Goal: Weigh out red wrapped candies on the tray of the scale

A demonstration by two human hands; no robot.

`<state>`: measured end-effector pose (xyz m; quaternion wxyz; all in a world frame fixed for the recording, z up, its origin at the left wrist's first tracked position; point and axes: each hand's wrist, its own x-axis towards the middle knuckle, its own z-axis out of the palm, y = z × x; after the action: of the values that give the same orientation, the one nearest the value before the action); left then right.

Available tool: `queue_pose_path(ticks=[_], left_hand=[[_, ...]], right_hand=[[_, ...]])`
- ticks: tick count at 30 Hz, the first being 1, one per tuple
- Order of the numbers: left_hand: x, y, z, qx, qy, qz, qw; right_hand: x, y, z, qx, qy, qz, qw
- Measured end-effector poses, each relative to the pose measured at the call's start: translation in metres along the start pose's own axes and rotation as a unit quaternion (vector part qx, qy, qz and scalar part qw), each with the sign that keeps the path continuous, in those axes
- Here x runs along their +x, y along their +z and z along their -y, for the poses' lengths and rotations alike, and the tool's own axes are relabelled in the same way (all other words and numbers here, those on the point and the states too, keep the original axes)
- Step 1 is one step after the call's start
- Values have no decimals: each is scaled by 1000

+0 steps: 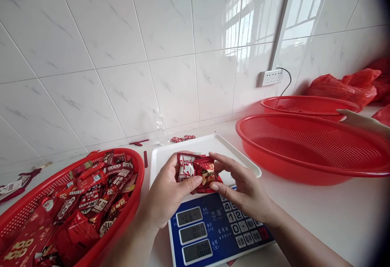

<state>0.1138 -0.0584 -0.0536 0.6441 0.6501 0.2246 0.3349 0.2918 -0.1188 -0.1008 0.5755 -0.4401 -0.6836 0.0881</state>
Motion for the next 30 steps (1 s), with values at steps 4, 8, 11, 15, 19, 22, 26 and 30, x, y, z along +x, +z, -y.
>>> queue_pose_path(ticks=[4,8,11,15,19,22,26,30], left_hand=[[0,0,-1,53,-8,1,999],[-1,3,-1,92,-15,29,995],[-2,5,-1,102,-18,36,994],[-2,8,-3,84,-30,40,995],[-3,10,-4,102,-41,7,994],[-3,10,-5,143,-56,-12,988],[-5,12,-7,164,-64,2,984],[-7,13,-9,159,-66,12,985]], right_hand=[[3,-2,1,71,66,5,995],[6,-4,2,132,148,43,979],[7,-3,3,147,163,33,975],[6,-1,3,133,140,-26,981],[5,-3,3,165,139,-35,976],[5,-6,6,214,157,16,964],[7,-6,8,167,149,22,974],[7,-2,10,163,152,-10,975]])
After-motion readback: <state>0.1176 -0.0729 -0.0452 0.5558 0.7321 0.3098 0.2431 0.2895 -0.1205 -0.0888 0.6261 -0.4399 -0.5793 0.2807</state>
